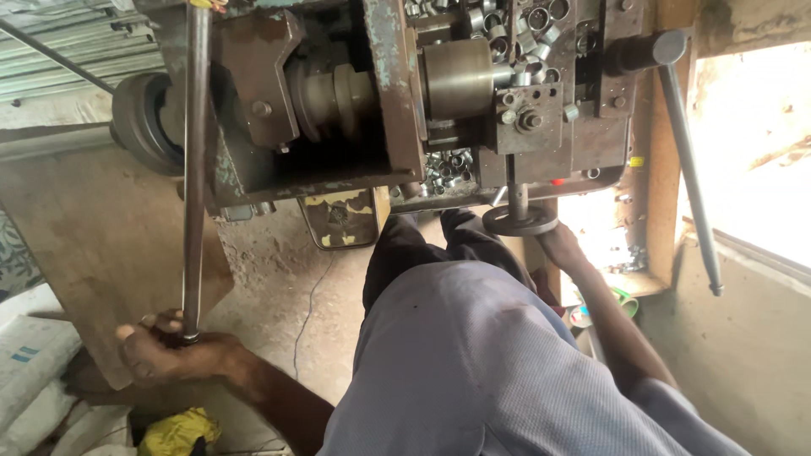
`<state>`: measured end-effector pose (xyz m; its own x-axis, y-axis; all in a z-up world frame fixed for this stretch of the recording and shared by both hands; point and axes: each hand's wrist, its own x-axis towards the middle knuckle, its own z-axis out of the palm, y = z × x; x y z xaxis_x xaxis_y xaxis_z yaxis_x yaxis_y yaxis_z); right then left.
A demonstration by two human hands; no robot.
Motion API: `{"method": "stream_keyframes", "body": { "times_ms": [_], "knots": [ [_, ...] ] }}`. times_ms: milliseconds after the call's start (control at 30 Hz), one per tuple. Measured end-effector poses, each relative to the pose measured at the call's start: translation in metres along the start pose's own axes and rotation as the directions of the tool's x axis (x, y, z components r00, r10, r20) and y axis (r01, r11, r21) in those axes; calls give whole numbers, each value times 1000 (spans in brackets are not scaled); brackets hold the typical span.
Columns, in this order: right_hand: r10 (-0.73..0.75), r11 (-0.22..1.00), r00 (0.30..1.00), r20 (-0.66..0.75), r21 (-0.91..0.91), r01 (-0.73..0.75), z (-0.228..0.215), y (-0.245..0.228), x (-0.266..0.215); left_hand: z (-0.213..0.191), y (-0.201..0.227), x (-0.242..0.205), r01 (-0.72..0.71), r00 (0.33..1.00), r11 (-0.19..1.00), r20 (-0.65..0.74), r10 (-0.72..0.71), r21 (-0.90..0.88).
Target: The person operates a metalworking machine, using a long metal rod in the left hand and a handwheel in the right hand to control the machine's movement. The person repeatedly turns the handwheel while holding the rod steady, then reaches into the machine to adjust or retrieve small metal parts.
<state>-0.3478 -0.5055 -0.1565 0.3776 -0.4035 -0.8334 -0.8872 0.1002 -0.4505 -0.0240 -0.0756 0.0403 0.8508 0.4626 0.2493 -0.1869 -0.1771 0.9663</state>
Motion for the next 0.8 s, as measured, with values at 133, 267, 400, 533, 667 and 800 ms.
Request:
{"method": "stream_keyframes", "body": {
  "times_ms": [133,267,400,533,667,800],
  "knots": [
    [-431,887,845,318,-21,461,-18,25,-31,6,20,-26,35,999,998,35,-37,54],
    [-213,974,842,495,36,225,41,4,2,5,33,-55,9,980,989,194,-38,148],
    [-505,646,755,420,-396,652,24,2,39,5,56,-78,-164,906,886,421,-38,434],
    [-450,575,840,302,-622,532,-24,35,27,8,84,-90,-22,811,906,538,-231,423],
    [-541,-210,707,456,-887,411,-67,21,22,25,98,-84,-164,717,855,655,-240,492],
    [-628,378,778,2,-873,307,-102,-53,-9,32,98,-87,-102,717,885,650,-252,455]
  ]
}}
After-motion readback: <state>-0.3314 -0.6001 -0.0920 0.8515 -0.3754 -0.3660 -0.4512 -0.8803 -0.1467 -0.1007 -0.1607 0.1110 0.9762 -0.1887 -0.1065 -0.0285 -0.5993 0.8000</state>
